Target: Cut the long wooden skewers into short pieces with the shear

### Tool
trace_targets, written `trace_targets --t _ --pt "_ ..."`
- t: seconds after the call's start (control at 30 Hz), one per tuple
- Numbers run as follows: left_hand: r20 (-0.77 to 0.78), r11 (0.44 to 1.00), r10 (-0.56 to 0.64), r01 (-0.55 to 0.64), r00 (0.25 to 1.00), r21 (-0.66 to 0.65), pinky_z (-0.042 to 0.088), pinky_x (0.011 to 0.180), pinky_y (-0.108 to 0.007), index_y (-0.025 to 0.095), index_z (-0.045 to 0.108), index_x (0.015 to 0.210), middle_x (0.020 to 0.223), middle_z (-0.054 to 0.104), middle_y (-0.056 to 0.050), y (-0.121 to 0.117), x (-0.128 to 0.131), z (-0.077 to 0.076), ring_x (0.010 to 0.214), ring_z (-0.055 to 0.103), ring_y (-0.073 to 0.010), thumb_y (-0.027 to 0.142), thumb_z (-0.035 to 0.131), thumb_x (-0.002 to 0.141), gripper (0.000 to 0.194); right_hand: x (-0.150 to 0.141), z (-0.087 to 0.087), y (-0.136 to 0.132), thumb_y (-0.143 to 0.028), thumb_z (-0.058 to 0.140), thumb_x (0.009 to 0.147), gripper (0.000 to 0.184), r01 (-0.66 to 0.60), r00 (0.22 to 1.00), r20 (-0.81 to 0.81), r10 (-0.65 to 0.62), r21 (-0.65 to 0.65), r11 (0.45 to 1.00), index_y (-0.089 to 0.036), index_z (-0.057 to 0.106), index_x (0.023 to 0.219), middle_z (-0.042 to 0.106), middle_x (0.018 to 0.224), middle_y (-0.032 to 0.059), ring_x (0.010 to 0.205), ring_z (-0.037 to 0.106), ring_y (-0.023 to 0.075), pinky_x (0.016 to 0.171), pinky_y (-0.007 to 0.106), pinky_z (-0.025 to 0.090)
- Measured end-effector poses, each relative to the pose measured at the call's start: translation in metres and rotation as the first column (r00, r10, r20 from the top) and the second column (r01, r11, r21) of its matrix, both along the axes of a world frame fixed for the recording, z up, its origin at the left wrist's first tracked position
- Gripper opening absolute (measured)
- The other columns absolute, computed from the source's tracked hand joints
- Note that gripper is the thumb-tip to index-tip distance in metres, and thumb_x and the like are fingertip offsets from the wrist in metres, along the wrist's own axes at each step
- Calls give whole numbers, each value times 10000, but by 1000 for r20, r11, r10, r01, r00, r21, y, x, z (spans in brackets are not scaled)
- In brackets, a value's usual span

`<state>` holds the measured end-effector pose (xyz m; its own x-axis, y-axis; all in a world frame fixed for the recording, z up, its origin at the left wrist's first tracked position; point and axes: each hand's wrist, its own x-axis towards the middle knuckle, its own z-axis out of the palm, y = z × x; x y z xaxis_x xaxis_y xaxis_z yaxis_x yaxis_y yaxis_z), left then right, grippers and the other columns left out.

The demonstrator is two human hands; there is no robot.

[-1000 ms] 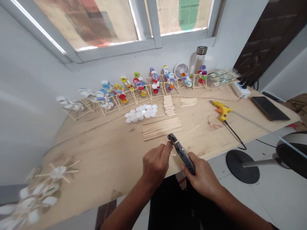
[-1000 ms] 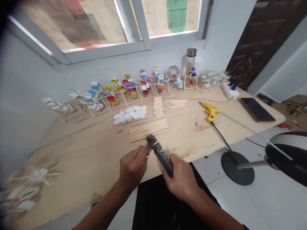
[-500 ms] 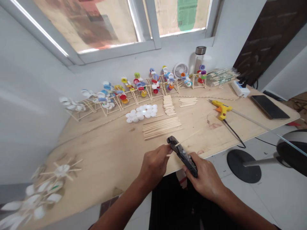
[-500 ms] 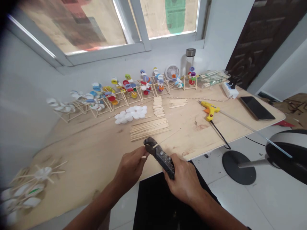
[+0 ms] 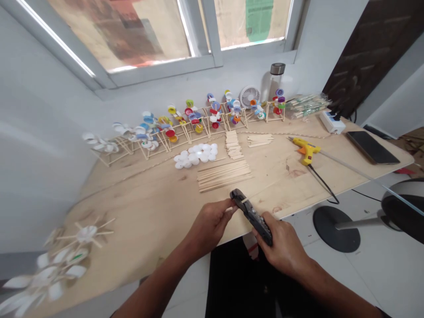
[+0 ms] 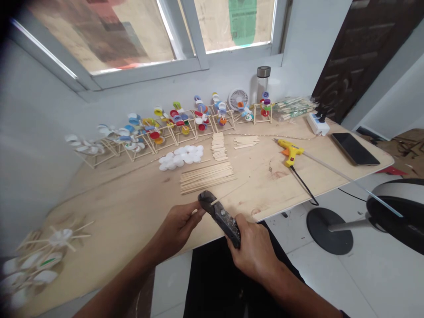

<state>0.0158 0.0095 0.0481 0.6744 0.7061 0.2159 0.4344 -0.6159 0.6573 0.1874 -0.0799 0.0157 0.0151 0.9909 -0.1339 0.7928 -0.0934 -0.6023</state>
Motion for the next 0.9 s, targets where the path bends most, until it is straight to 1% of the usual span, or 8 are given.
trace_targets --t 0.1,0.2,0.27,0.3,0.4,0.53,0.73,0.9 --pt "-24 963 108 -98 994 251 391 526 -196 149 583 861 681 614 -19 -3 4 -15 570 551 -109 152 387 867 196 -2 -3 3 -282 464 825 101 22 1000 6 -22 -5 1000 -207 443 762 590 616 13 571 575 181 518 236 317" --pt "-62 816 261 -186 963 548 358 486 -212 132 590 922 593 573 -9 -6 9 -28 517 521 -122 147 423 859 180 -4 -5 7 -285 449 839 127 29 999 -21 -29 -13 999 -206 439 741 580 609 8 561 561 167 515 232 306" --pt "-79 746 307 -189 948 639 335 462 -219 130 590 935 547 545 4 -6 10 -33 476 496 -122 136 419 859 187 -4 -6 7 -303 440 849 146 28 999 -43 -29 -22 999 -205 443 740 581 619 6 566 556 162 514 229 301" --pt "-85 746 306 -184 948 640 337 460 -219 131 588 934 550 549 3 -6 10 -34 474 499 -123 129 405 861 197 -4 -6 8 -314 442 849 151 27 998 -50 -29 -29 999 -205 447 745 583 626 6 571 556 161 515 228 299" --pt "-72 851 230 -164 971 499 380 495 -210 139 575 922 638 606 -19 -6 8 -33 542 554 -126 130 368 865 216 -2 -5 6 -333 464 839 145 27 998 -48 -29 -47 999 -203 459 775 592 646 8 592 563 166 524 228 301" --pt "-4 981 114 -112 993 161 409 557 -200 157 567 867 705 630 -21 -4 5 -23 610 581 -117 170 363 876 204 0 -2 3 -309 470 834 107 5 998 -55 -7 -38 999 -204 464 813 602 670 8 609 575 174 536 231 313" --pt "13 991 25 -24 1000 -132 356 515 -186 170 485 646 521 465 44 -1 2 -2 478 447 -81 241 372 893 281 3 2 -1 -284 463 835 83 -35 997 -66 33 -24 999 -202 465 829 610 695 15 629 588 180 549 235 334" --pt "0 992 -2 2 1000 -126 375 531 -188 171 482 635 538 484 37 0 1 -2 507 479 -88 247 360 897 299 2 0 0 -289 467 831 97 -29 1000 -4 29 -21 999 -201 449 794 597 644 11 592 582 183 530 237 320"
